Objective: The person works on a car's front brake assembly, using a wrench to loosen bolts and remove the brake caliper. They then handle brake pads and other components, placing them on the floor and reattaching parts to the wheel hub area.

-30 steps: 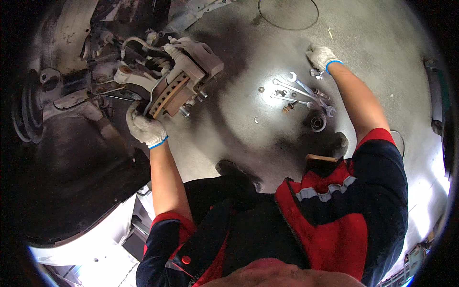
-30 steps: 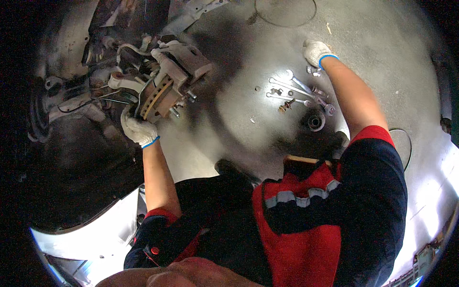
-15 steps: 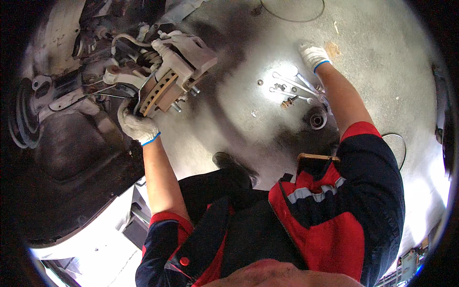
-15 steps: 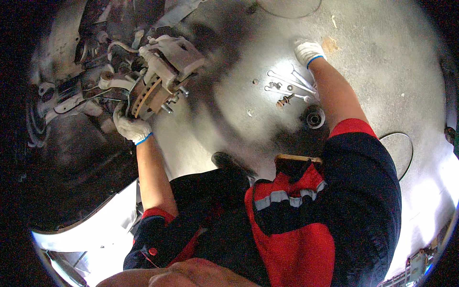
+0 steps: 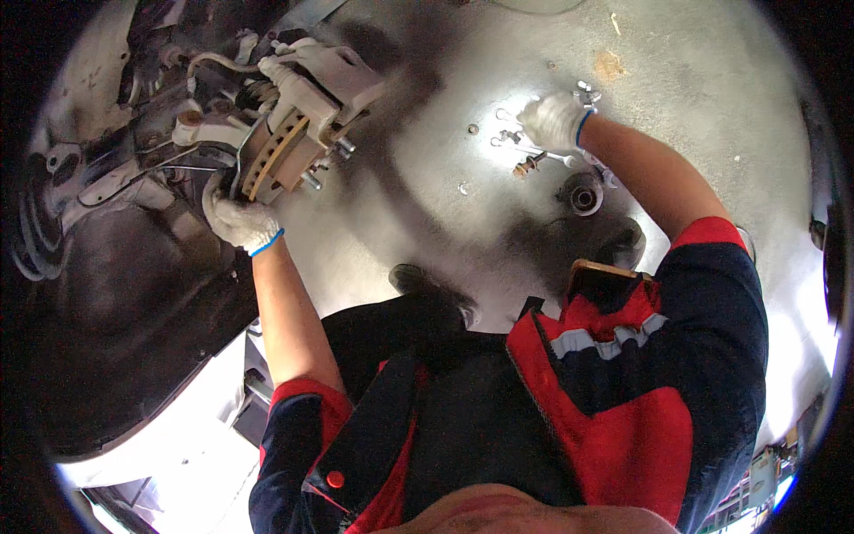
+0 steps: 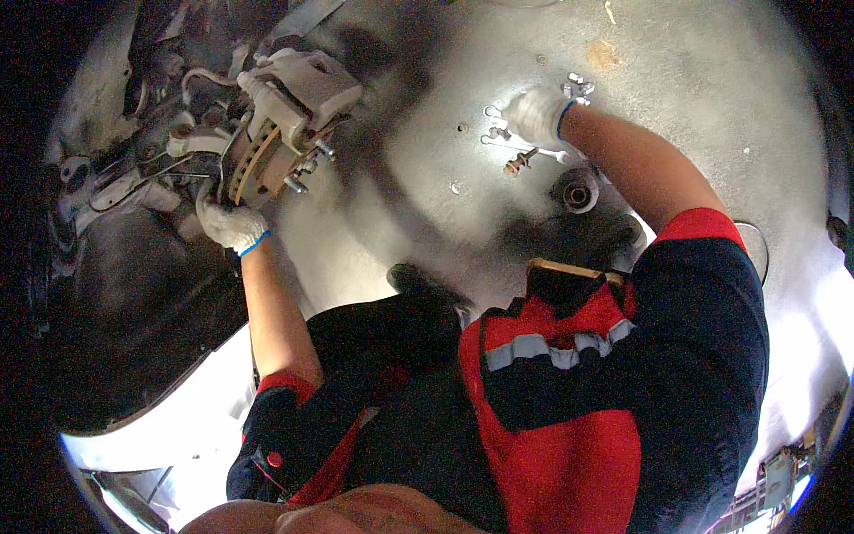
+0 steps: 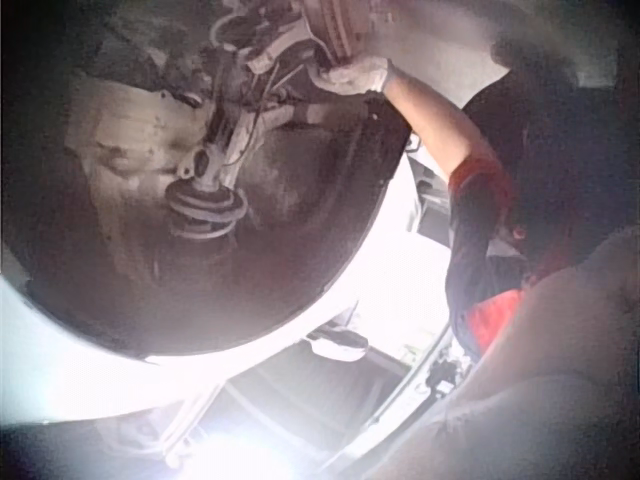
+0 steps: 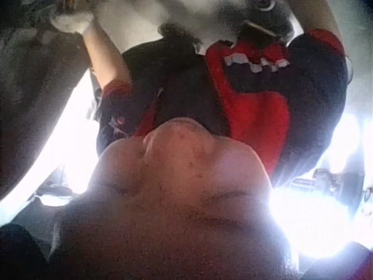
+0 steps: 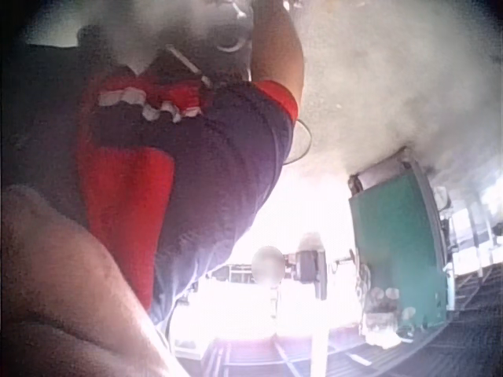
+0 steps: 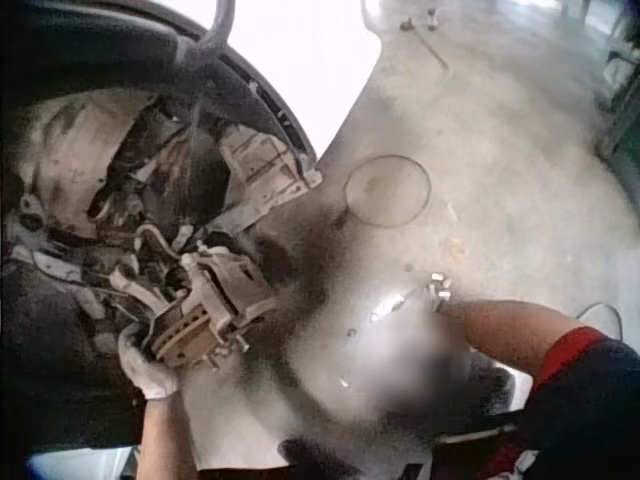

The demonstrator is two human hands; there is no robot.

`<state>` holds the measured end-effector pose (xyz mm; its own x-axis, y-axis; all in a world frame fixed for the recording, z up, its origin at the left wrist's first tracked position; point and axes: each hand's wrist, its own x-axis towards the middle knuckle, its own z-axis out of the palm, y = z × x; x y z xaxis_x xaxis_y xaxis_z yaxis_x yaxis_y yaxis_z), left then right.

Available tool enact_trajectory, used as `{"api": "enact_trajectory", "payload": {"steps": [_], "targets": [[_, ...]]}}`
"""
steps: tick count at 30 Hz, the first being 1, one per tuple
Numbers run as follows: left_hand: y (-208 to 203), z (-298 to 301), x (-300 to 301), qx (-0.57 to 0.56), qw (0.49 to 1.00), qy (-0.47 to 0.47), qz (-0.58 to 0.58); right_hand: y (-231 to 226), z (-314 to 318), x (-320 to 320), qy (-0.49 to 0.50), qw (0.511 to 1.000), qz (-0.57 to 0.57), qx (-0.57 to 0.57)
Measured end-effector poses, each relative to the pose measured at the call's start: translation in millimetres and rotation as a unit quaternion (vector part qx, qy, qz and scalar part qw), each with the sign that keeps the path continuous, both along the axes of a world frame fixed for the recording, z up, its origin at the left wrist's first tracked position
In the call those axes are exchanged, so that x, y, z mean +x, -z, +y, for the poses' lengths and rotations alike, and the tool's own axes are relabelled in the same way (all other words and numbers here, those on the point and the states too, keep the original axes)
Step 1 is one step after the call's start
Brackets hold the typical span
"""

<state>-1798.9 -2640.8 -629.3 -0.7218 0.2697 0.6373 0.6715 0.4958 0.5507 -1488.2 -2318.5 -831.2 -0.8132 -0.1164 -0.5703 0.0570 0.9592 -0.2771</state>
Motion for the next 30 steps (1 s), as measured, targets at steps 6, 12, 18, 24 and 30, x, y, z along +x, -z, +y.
{"api": "enact_trajectory", "payload": {"steps": [6,12,18,24,30], "targets": [[-5.0,11.5,9.0,0.146,0.981,0.039,-0.121,-4.1,-83.8,36.7,-0.059,0.992,0.111,0.027],[-1.7,2.1,4.2,0.074,0.991,0.099,-0.046,40.6,-99.2,41.1,-0.011,0.985,0.171,-0.016],[-1.5,-2.0,-1.6,0.068,0.988,0.117,-0.07,46.9,-88.4,32.9,-0.057,0.984,0.163,-0.04],[0.0,-1.8,-2.5,0.035,0.996,0.085,0.02,42.7,-90.5,23.4,-0.056,0.983,0.162,-0.062],[3.0,-0.7,-1.7,0.037,0.996,0.081,0.001,44.9,-96.1,22.1,-0.075,0.989,0.127,-0.032]]}}
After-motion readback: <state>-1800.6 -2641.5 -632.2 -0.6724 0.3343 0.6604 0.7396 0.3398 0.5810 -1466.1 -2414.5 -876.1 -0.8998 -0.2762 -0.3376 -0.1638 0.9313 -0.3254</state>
